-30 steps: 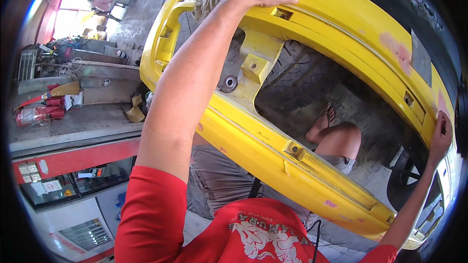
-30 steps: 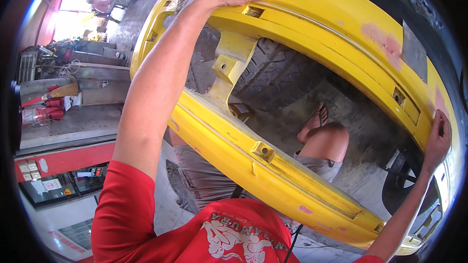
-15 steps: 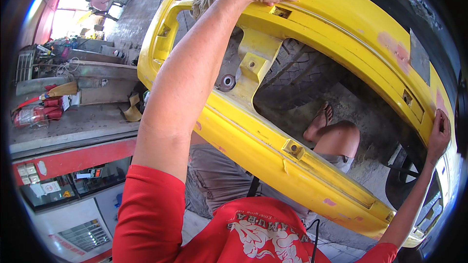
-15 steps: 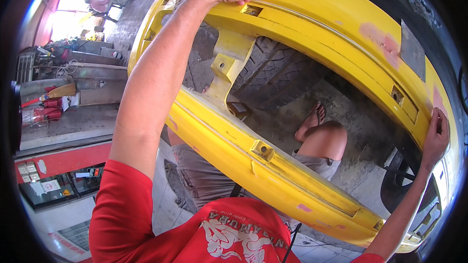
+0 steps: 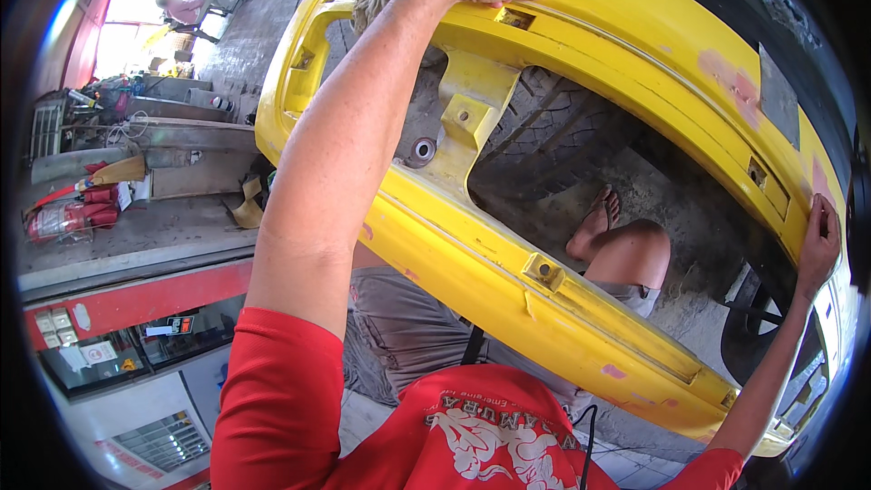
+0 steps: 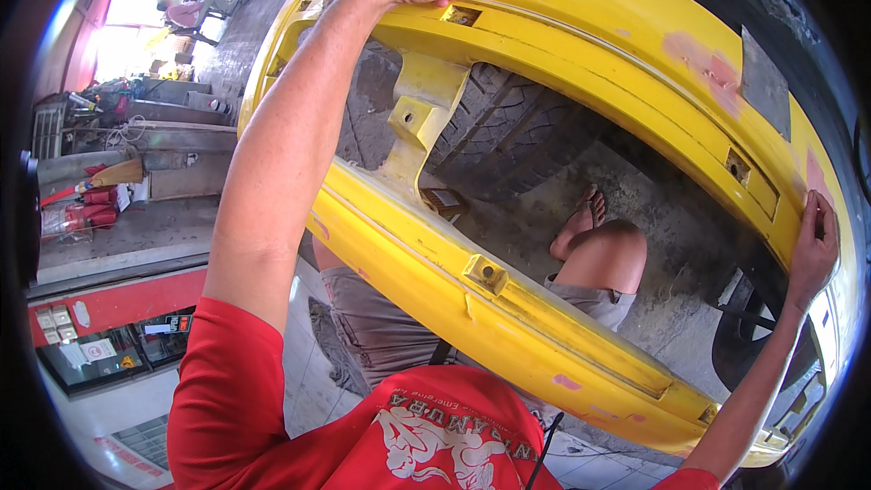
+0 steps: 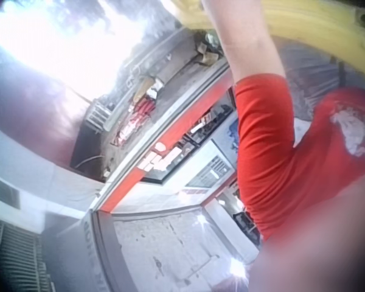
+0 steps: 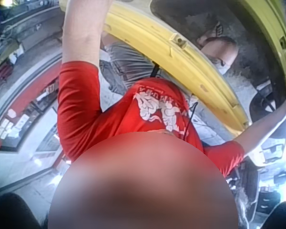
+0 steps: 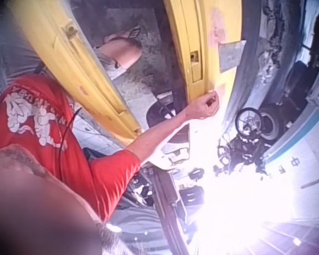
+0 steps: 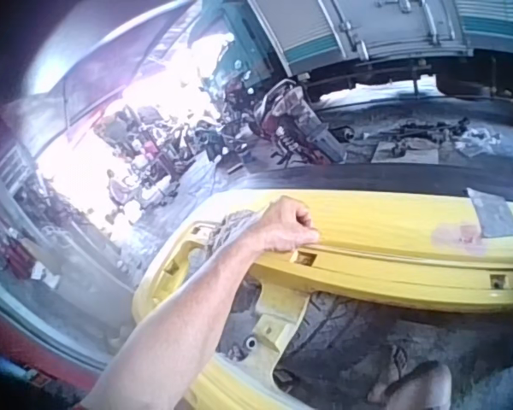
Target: The person sits on the floor and sands a yellow car bumper with a sanding block, then wipes the surface with a cloth. The person repeatedly sands and wipes different sections of the bumper throughout the clip.
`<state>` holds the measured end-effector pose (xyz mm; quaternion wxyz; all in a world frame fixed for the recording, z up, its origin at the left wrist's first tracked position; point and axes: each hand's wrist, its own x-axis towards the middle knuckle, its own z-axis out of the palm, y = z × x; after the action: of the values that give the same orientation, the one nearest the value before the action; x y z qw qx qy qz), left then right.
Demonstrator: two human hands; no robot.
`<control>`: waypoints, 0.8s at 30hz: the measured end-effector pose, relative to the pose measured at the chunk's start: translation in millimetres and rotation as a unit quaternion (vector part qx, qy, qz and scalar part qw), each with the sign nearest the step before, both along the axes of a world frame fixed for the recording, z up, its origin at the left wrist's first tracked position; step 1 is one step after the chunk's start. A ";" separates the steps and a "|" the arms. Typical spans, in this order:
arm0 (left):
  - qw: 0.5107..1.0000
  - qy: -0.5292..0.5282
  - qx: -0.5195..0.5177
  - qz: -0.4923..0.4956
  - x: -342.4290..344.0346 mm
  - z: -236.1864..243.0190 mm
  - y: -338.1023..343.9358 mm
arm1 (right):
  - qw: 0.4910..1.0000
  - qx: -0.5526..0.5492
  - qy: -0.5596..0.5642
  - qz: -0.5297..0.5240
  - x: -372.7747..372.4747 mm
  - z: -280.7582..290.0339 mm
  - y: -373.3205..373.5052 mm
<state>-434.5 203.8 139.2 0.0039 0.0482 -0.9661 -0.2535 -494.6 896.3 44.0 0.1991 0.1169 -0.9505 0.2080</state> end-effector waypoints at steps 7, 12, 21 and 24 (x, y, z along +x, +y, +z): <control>1.000 -0.003 0.006 0.008 4.2 6.8 4.5 | 1.000 -0.011 -0.005 0.019 -2.7 -1.0 4.4; 1.000 0.010 0.014 0.008 5.7 3.8 3.6 | 1.000 -0.002 -0.005 0.004 -3.8 -1.6 4.4; 1.000 0.003 0.026 -0.003 4.3 1.5 -1.3 | 1.000 -0.016 -0.002 0.008 -3.3 0.3 2.8; 0.999 0.024 0.038 -0.009 4.2 -1.6 -0.4 | 1.000 -0.002 0.014 -0.001 0.1 2.1 -2.4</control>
<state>-430.3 203.3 137.6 0.0229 0.0341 -0.9558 -0.2911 -494.4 893.8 46.1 0.2131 0.1182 -0.9472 0.2084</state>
